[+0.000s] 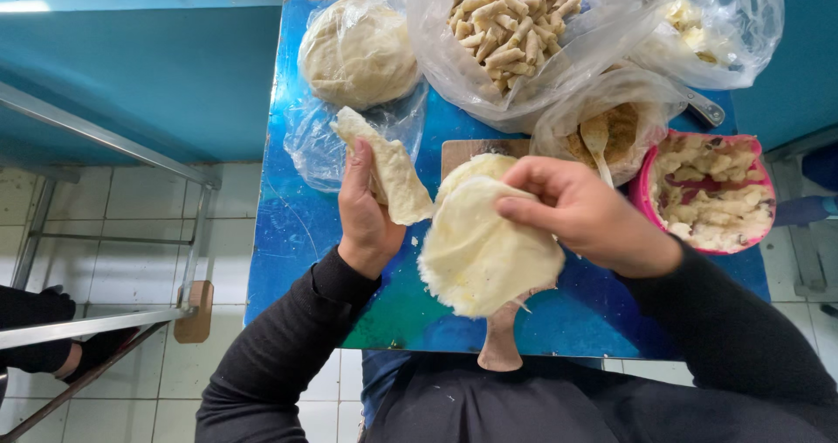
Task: The person stretches and thins a round piece of dough by hand, pulling its edges outward and rotating it over a wooden paddle on a small blue table. They repeatedly stretch the dough wider, lay it over a dough base on the paddle, and press and shape it to form a flat round crust.
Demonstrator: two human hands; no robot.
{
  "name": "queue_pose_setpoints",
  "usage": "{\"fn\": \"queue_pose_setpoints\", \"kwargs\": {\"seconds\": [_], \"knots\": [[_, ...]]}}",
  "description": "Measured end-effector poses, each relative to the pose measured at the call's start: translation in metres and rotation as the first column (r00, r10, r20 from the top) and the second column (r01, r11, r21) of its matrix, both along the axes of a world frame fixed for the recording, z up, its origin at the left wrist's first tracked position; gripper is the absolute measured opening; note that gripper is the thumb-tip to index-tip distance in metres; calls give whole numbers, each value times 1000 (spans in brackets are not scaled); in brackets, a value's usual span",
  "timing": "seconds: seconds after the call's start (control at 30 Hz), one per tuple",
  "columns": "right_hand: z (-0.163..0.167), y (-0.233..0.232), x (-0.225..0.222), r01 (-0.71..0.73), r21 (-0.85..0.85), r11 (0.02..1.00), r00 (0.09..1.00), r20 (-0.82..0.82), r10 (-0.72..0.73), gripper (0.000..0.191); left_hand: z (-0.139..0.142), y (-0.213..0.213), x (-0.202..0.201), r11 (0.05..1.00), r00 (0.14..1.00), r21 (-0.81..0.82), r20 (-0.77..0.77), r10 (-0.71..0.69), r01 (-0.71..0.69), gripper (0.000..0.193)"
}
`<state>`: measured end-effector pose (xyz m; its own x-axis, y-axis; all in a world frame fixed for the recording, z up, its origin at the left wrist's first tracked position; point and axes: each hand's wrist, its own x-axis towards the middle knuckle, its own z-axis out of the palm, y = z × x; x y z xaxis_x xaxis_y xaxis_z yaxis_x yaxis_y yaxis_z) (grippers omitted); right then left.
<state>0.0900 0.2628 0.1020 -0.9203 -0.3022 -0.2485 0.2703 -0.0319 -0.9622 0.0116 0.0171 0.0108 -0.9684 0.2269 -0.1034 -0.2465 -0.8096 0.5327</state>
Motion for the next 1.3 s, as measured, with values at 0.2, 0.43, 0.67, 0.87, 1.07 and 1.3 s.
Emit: {"fn": "queue_pose_setpoints", "kwargs": {"seconds": [0.2,0.43,0.67,0.87,1.07,1.3], "knots": [[-34,0,-29,184,638,748,923,-374,92,25,-2,7,4,999,999,-24,-17,-39,38,27],[-39,12,-31,276,619,736,882,-468,63,26,4,9,9,996,998,-74,-37,-55,52,36],[-22,13,-29,284,697,658,850,-501,164,39,7,9,12,993,994,-81,-60,-93,88,37],[-15,-3,-11,469,706,530,635,-687,352,35,-4,14,20,985,980,-130,-143,-135,117,38],[-11,-21,2,523,527,669,660,-748,73,18,-21,19,36,879,888,-463,-351,-298,112,36],[-9,-41,12,484,497,720,621,-775,118,32,-19,26,42,856,841,-369,-267,-470,362,57]]}}
